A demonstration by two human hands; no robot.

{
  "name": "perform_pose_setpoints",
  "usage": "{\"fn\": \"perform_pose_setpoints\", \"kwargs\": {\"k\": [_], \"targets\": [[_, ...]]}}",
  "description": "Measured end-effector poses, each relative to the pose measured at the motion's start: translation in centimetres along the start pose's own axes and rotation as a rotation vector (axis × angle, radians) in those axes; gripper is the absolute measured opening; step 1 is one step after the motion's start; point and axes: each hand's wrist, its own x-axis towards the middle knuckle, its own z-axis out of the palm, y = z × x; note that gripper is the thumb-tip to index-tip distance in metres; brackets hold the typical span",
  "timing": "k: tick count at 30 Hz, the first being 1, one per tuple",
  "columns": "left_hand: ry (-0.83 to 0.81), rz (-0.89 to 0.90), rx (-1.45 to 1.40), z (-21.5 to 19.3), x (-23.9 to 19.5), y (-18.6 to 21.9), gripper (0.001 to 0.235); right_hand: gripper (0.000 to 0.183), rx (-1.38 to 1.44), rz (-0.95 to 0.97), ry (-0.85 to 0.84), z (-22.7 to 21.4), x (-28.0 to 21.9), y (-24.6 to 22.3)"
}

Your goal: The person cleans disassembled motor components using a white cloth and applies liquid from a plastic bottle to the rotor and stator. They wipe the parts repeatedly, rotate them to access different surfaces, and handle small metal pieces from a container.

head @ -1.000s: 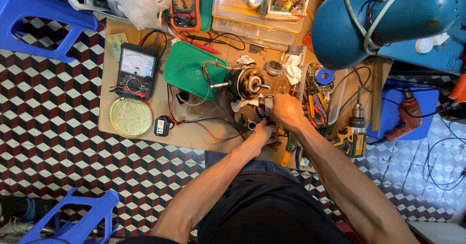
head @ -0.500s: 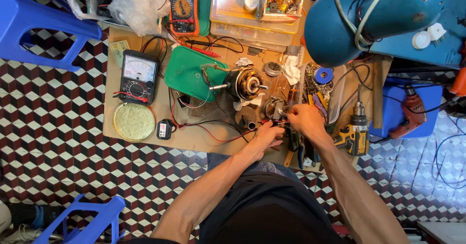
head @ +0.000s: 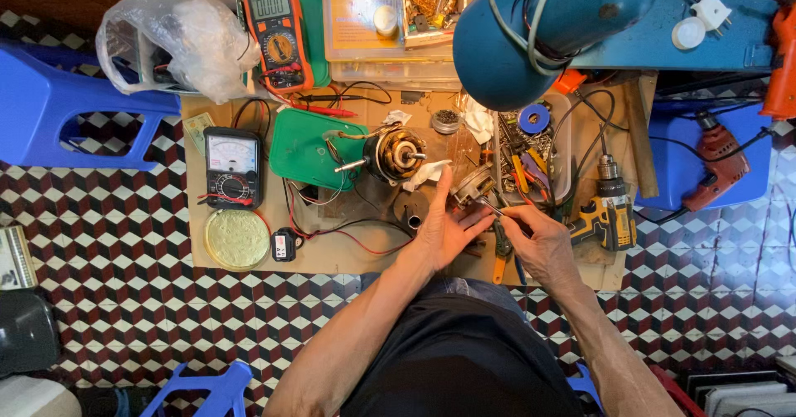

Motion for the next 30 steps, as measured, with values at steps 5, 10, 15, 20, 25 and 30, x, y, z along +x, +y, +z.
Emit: {"fn": "perform_pose_setpoints", "kwargs": {"k": [5,10,15,20,25,30], "targets": [[0.020,0.063,0.074,1.8,-1.1,1.3,0.061,0.019,-0.129,-0.211,0.063,-0.8,-0.3,-1.1],[-0.078,0.114,0.009,2.6,-1.3,1.4,0.042,0.018,-0.094,-0.159,0.074,-1.3,-0.1,-2.5],[-0.106,0.188,0.068,2.6,-1.1,2.1,0.035,0.018,0.048,0.130,0.001,-1.9,-0.1,-4.0],[-0.143,0.190,0.275,2.1,-1.5,2.9,0.053,0.018,-0.039,0.001,0.044,-2.6,-0.8,-4.5],[-0.263,0.181,0.363,1.8,-1.1,3.5,0.051,0.018,-0.108,-0.150,0.063,-2.6,-1.3,-4.1],[-0.188,0.214,0.316,2.1,-1.2,3.6,0.043,0.020,0.318,0.320,-0.087,-1.7,-0.3,-3.1]]}}
